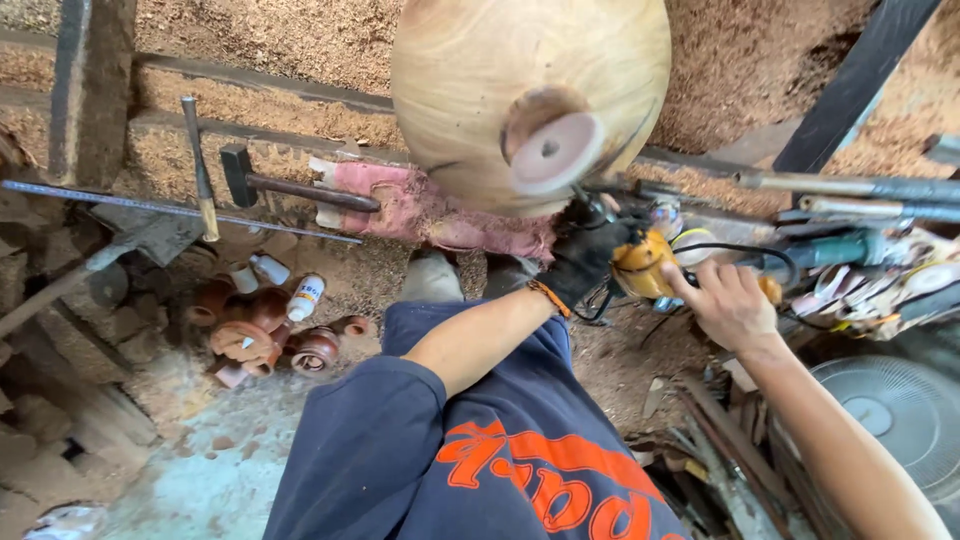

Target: Using a handheld drill with a sanding disc attachment to sand and polish the surface of a wooden bowl.

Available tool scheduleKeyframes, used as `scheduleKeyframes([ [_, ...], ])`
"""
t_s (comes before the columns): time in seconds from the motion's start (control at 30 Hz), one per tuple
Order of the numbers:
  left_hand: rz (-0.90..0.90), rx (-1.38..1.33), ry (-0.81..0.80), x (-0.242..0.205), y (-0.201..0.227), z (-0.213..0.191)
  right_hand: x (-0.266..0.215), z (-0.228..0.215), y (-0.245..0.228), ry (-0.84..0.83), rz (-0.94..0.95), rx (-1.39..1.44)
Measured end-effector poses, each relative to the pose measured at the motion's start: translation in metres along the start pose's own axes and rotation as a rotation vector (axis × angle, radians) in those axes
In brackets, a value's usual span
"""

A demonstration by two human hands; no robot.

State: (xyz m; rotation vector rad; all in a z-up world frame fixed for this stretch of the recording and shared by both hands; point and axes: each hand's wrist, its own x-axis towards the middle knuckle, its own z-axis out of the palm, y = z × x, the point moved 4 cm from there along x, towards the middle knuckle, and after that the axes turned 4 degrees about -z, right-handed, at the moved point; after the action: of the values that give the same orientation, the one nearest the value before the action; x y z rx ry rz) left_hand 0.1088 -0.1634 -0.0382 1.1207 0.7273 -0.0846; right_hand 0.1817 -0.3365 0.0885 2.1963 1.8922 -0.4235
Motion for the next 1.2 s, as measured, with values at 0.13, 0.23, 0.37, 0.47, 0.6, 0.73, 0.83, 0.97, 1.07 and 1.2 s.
scheduleKeyframes([
  [0.13,-0.116,-0.202,0.095,0.005,-0.003,-0.005,0.024,-0.012,0.017,0.047,-0.052,-0.04],
  [0.23,-0.16,-0.562,0.014,0.0,-0.01,0.001,0.012,-0.009,0.018,0.051,-0.068,-0.01],
  [0.37,-0.154,-0.124,0.113,0.0,-0.039,0.013,-0.006,0.0,0.018,-0.039,-0.059,0.055],
  [0.47,-0.174,-0.13,0.125,-0.001,0.007,-0.008,0.016,-0.012,0.018,0.013,-0.066,0.033],
  [0.6,-0.294,-0.778,-0.036,-0.006,0.032,-0.013,0.028,-0.021,0.017,0.072,-0.084,-0.024],
  [0.73,-0.157,-0.438,0.011,-0.009,0.004,-0.007,0.005,-0.013,0.004,-0.011,-0.056,0.032],
  [0.83,-0.093,-0.054,0.115,-0.007,0.008,-0.01,0.005,-0.019,0.0,-0.045,-0.027,0.052],
  [0.97,-0.011,-0.263,-0.085,-0.005,0.038,-0.023,0.02,-0.031,-0.006,-0.049,0.016,0.005],
  [1.07,-0.147,-0.473,-0.005,-0.001,-0.013,-0.015,0.01,-0.039,-0.011,-0.048,0.03,0.003],
  [1.2,0.033,-0.268,-0.084,-0.029,-0.021,0.004,-0.025,-0.036,-0.027,-0.113,0.04,0.02],
])
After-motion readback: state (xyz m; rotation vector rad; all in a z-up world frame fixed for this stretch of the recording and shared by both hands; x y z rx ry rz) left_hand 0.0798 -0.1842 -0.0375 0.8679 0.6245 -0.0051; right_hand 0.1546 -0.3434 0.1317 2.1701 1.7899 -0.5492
